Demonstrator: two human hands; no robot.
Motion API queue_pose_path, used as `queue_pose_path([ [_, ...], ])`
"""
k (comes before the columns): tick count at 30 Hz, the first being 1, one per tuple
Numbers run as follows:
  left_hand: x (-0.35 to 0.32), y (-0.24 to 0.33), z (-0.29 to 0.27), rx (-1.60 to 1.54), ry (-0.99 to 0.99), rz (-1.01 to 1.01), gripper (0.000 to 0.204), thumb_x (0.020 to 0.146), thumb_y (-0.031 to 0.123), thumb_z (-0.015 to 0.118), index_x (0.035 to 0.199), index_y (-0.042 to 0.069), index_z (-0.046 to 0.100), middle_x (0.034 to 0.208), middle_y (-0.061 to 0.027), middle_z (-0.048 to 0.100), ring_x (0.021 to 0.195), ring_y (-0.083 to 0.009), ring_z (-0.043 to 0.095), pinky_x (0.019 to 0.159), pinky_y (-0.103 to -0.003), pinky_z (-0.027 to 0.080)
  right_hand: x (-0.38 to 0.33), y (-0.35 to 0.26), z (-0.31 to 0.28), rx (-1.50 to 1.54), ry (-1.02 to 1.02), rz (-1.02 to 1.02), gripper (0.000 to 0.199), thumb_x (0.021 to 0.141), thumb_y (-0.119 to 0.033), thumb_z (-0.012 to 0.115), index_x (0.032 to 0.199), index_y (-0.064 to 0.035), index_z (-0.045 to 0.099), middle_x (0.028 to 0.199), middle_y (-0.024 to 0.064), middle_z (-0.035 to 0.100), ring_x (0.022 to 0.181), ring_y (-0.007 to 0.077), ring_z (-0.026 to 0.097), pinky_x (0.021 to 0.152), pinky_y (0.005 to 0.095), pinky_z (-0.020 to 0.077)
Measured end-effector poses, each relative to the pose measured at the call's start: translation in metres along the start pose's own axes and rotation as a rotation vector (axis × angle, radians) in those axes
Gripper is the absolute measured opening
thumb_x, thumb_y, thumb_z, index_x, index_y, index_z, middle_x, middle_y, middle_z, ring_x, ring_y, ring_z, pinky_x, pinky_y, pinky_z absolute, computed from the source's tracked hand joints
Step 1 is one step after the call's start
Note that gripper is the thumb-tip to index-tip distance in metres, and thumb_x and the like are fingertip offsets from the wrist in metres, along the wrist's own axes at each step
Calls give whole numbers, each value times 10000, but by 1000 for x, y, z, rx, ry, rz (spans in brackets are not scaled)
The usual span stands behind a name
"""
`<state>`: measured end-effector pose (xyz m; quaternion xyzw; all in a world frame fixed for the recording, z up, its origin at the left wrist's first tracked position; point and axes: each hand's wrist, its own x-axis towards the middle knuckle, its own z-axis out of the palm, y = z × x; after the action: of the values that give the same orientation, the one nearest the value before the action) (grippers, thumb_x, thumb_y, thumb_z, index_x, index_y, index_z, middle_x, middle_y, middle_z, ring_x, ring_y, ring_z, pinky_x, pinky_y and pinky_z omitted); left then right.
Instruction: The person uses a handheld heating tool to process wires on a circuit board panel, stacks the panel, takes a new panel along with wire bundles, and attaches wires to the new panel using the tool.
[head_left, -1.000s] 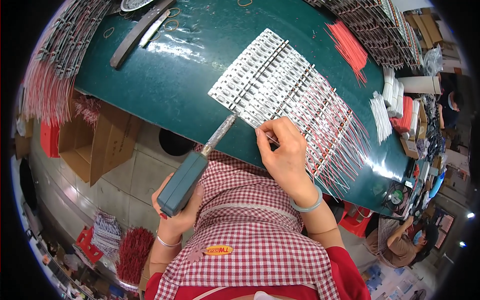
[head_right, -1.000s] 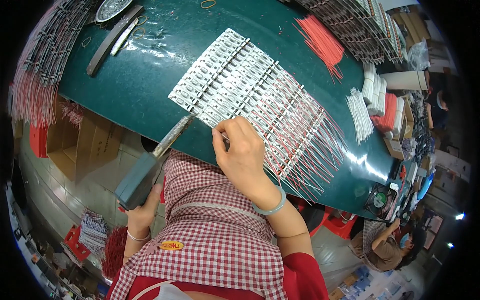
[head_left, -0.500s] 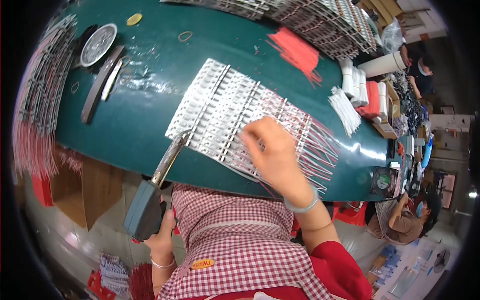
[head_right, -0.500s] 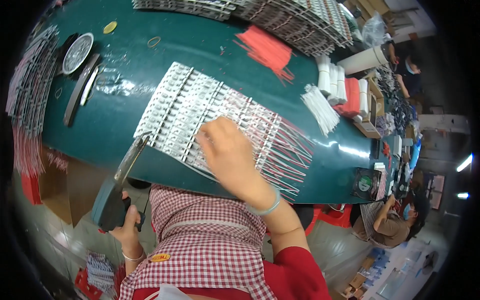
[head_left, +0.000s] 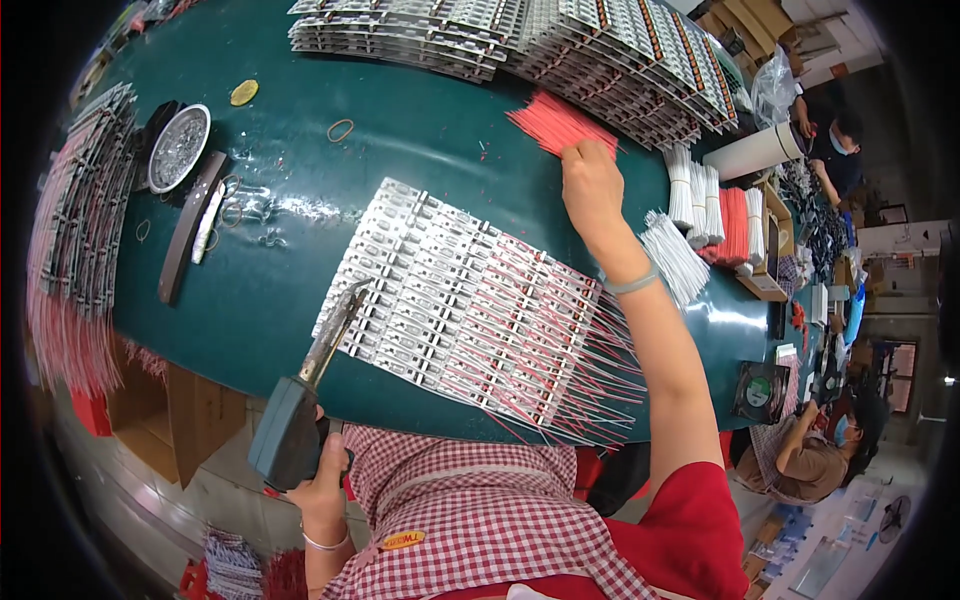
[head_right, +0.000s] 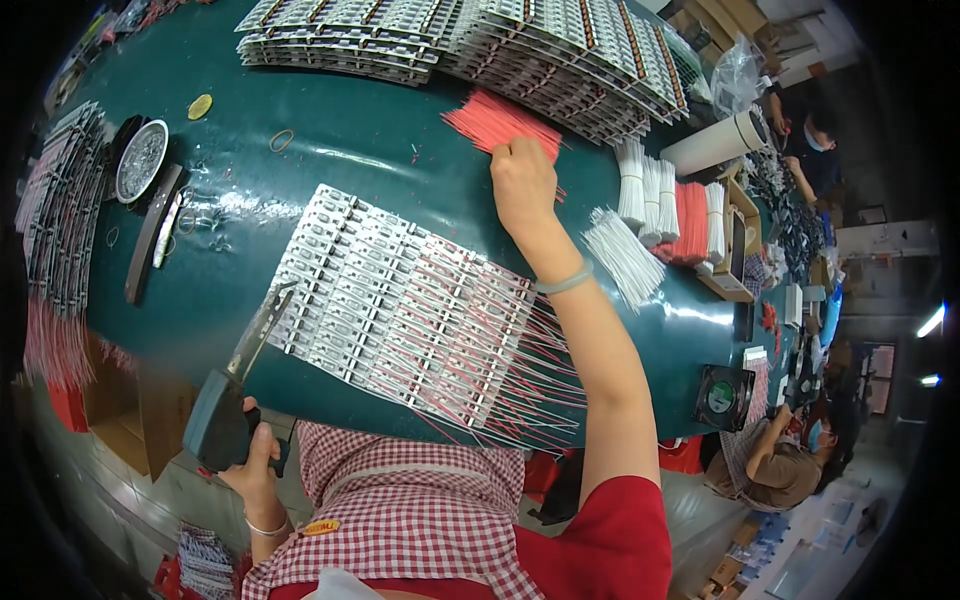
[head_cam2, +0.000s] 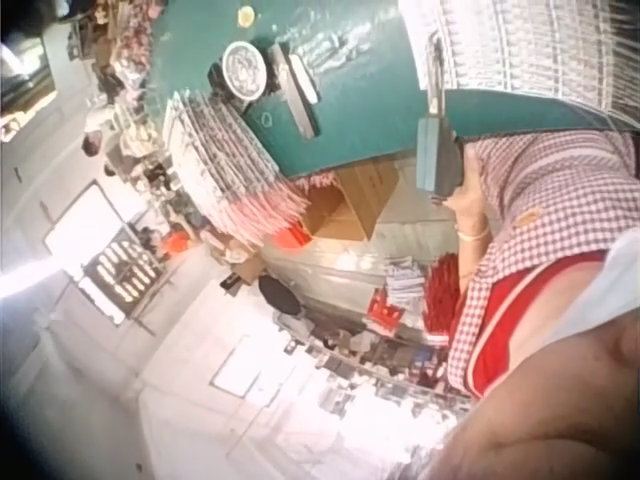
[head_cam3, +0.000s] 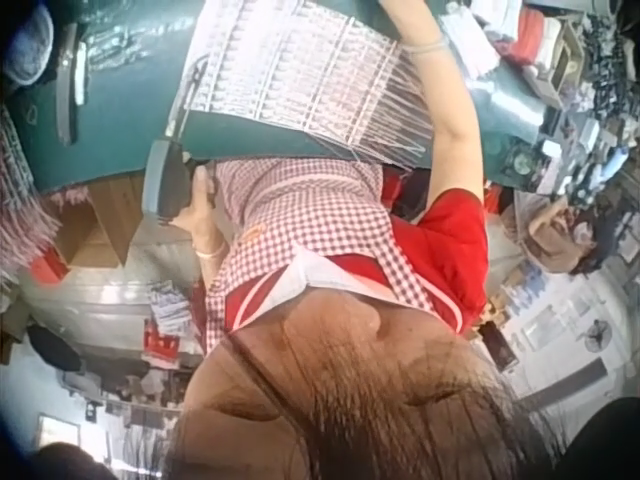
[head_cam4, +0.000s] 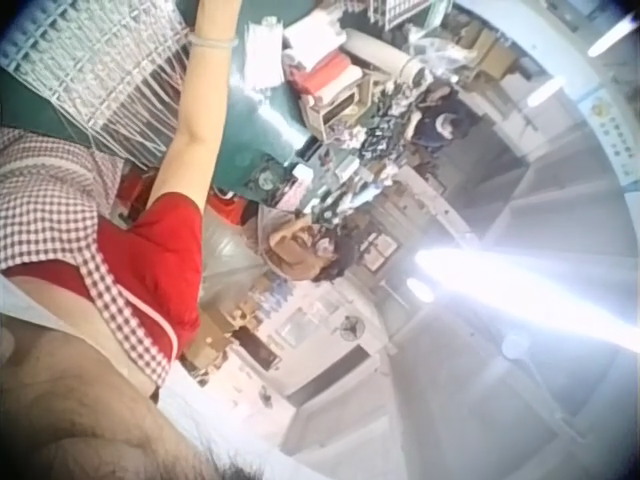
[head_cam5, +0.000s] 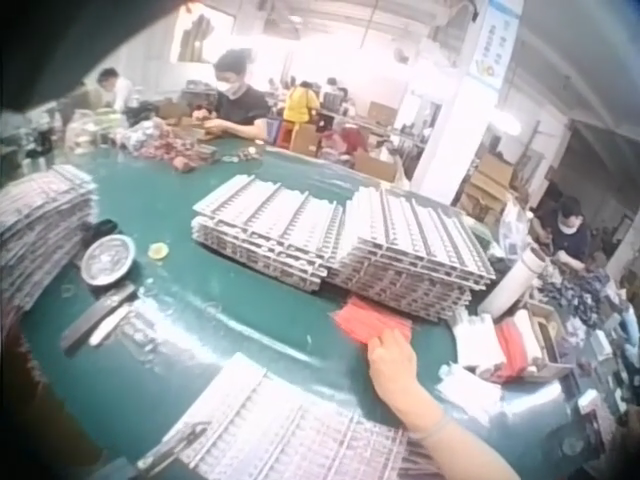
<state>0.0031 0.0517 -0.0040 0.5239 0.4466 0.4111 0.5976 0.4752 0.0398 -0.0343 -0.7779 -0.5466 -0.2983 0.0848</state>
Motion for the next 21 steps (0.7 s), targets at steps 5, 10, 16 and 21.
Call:
queue_pose_path([
  [5, 4, 1, 9, 27, -19, 8, 478, 873, -49, 708, 1327, -54, 559, 1187, -195, 679, 571, -95, 567, 484, -235, 449, 8, -2, 2, -66, -51, -7, 98, 694, -9, 686, 778, -50, 657, 822, 96, 610, 831, 270, 630, 668, 375, 564],
  [10, 8, 1, 12, 26, -40, 61, 458, 873, -45, 708, 1310, -53, 570, 1179, -193, 681, 569, -94, 566, 484, -234, 449, 6, 4, 7, 26, 15, 70, 102, 705, -4, 685, 791, -54, 665, 838, 102, 622, 845, 280, 647, 682, 391, 573],
  [16, 8, 3, 7, -13, -63, 23, 451, 909, -58, 703, 1343, -56, 578, 1209, -128, 662, 671, -95, 554, 543, -247, 438, 15, 17, -5, 163, -56, 86, 184, 757, -4, 683, 929, -39, 739, 902, 139, 648, 854, 319, 664, 697, 439, 581],
  [21, 9, -6, 4, -5, -10, 40, 469, 892, -48, 702, 1340, -51, 565, 1201, -188, 686, 577, -91, 560, 483, -237, 449, 36, 18, -38, 319, -229, 171, 187, 870, 20, 620, 1016, 17, 736, 1017, 208, 630, 950, 410, 672, 817, 477, 570],
])
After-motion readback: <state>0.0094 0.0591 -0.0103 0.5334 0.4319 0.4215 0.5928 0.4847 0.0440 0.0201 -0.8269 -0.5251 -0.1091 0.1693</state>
